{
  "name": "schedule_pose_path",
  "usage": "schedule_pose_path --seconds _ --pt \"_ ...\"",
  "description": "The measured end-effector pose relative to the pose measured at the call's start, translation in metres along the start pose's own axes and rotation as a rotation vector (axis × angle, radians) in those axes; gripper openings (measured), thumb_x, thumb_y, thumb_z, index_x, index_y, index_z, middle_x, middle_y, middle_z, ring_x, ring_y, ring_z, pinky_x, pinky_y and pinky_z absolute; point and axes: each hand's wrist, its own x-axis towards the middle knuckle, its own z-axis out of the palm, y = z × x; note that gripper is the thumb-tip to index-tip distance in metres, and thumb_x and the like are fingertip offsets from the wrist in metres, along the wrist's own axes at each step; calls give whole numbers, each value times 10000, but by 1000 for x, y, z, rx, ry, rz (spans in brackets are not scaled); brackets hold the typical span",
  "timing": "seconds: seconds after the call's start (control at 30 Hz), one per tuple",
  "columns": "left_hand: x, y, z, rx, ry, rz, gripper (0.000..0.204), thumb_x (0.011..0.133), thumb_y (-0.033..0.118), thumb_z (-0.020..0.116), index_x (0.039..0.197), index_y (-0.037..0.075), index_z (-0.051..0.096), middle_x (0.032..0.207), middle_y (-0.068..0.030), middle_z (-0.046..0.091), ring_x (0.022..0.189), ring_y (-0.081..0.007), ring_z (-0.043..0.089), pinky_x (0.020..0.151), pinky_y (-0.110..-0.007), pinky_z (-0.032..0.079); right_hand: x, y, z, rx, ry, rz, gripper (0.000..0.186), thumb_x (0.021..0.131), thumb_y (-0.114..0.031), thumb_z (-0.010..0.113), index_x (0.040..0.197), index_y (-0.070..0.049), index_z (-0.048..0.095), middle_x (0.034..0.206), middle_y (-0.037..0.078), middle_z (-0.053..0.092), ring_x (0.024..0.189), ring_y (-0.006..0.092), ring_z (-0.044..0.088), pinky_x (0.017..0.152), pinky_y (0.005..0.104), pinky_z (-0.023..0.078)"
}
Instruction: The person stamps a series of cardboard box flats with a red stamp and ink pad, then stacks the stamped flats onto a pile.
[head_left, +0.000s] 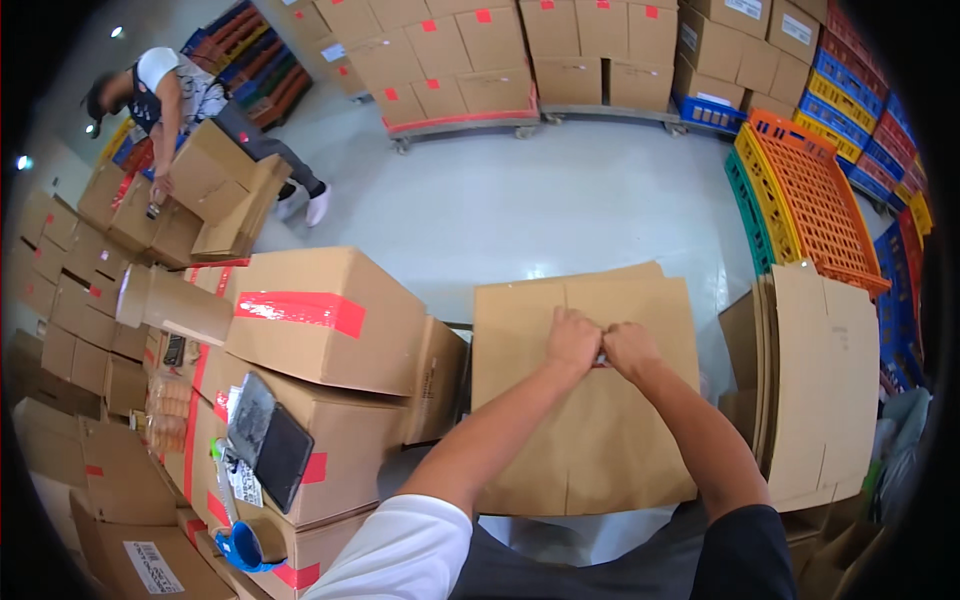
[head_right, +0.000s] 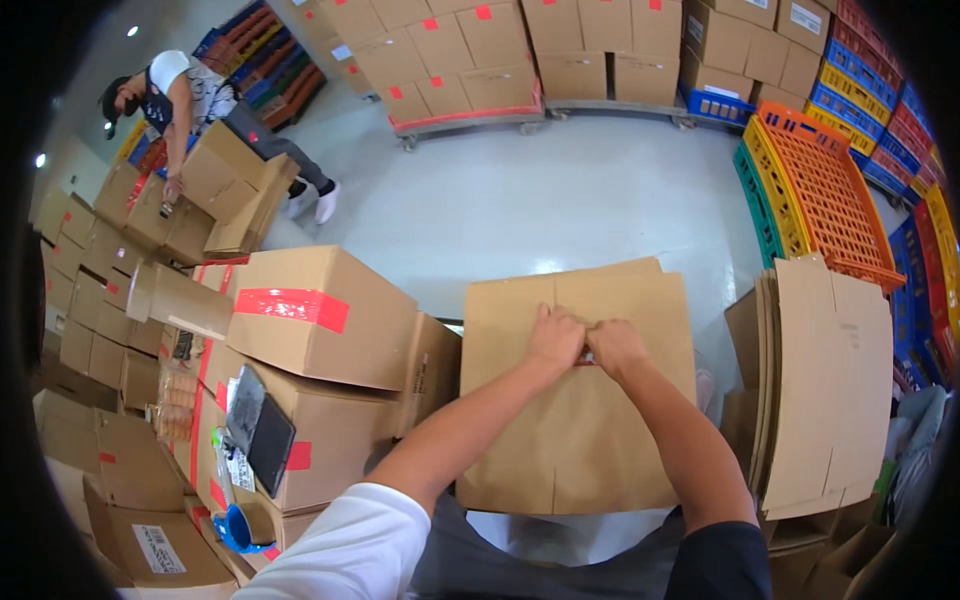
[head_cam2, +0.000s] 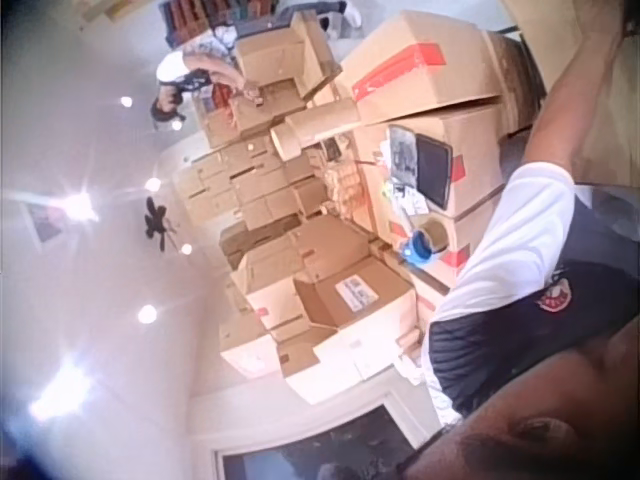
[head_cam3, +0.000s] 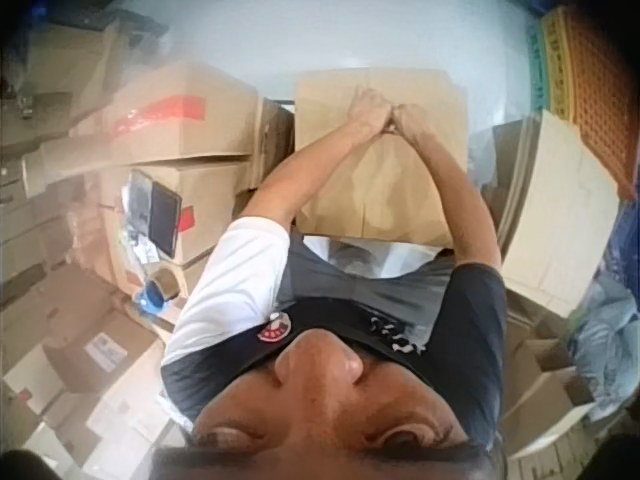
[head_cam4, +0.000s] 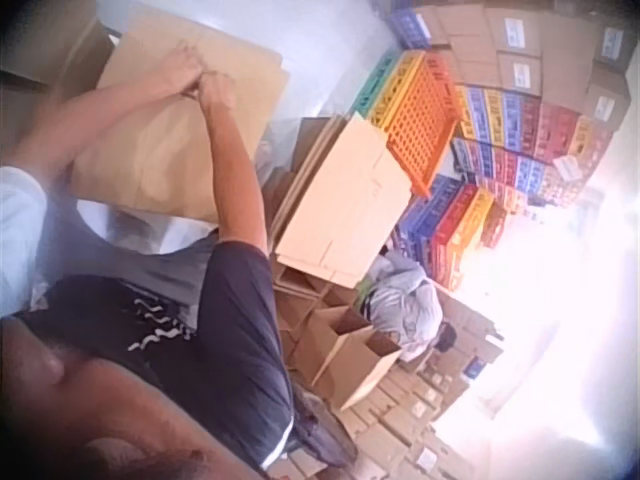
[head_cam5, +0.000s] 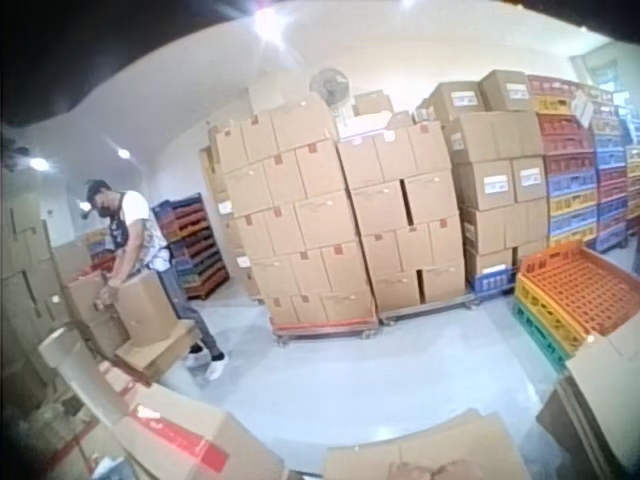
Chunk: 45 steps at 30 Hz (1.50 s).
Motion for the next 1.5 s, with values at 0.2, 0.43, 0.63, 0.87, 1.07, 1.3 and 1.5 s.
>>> schedule_pose_path --seconds 0.2,0.43,0.63,0.87,1.07,1.3,1.5 --pt "4 -6 -6 -156 -155 -54 34 725 135 742 720 106 726 832 -81 715 883 -258 669 845 -453 403 3 11 7 66 -31 14 275 665 -195 854 855 -28 746 932 190 725 889 370 710 801 461 582" --pt "40 -18 -17 -98 -413 -37 378 546 340 942 796 158 724 878 -46 746 930 -231 707 863 -448 394 34 25 -24 78 -173 -55 320 598 -212 894 811 -23 748 889 212 721 881 398 708 786 462 585" --pt "38 -11 -36 -127 -448 -6 269 635 285 909 715 114 716 855 -72 714 906 -259 669 920 -451 371 33 27 -29 66 -246 -71 293 629 -200 874 846 -42 757 913 194 730 891 392 708 779 467 585" --pt "-19 -9 0 -19 38 -69 122 820 173 631 764 149 736 864 -99 709 956 -253 651 925 -466 408 -1 -18 4 -116 -8 -42 129 835 -160 682 920 -114 767 984 124 735 943 309 718 840 444 580" --pt "-19 10 1 -160 246 116 131 816 231 680 865 155 775 896 -70 729 928 -255 664 963 -480 409 -58 -4 -25 56 306 187 392 874 -275 705 1218 -87 688 1143 185 674 1013 331 686 840 435 564" --pt "-183 -72 -48 -1677 297 -656 202 1008 252 632 1041 78 730 762 25 592 686 -87 532 593 -252 401 -196 -3 -20 574 505 488 646 832 -351 784 1342 -31 552 1192 213 630 1112 415 612 937 462 518" --pt "-242 -65 -15 -1942 506 -974 343 1017 305 633 1264 69 656 850 54 582 712 -77 520 667 -258 434 -243 35 54 485 78 828 769 731 -431 846 1253 66 576 1290 290 587 1231 414 581 1024 453 496"
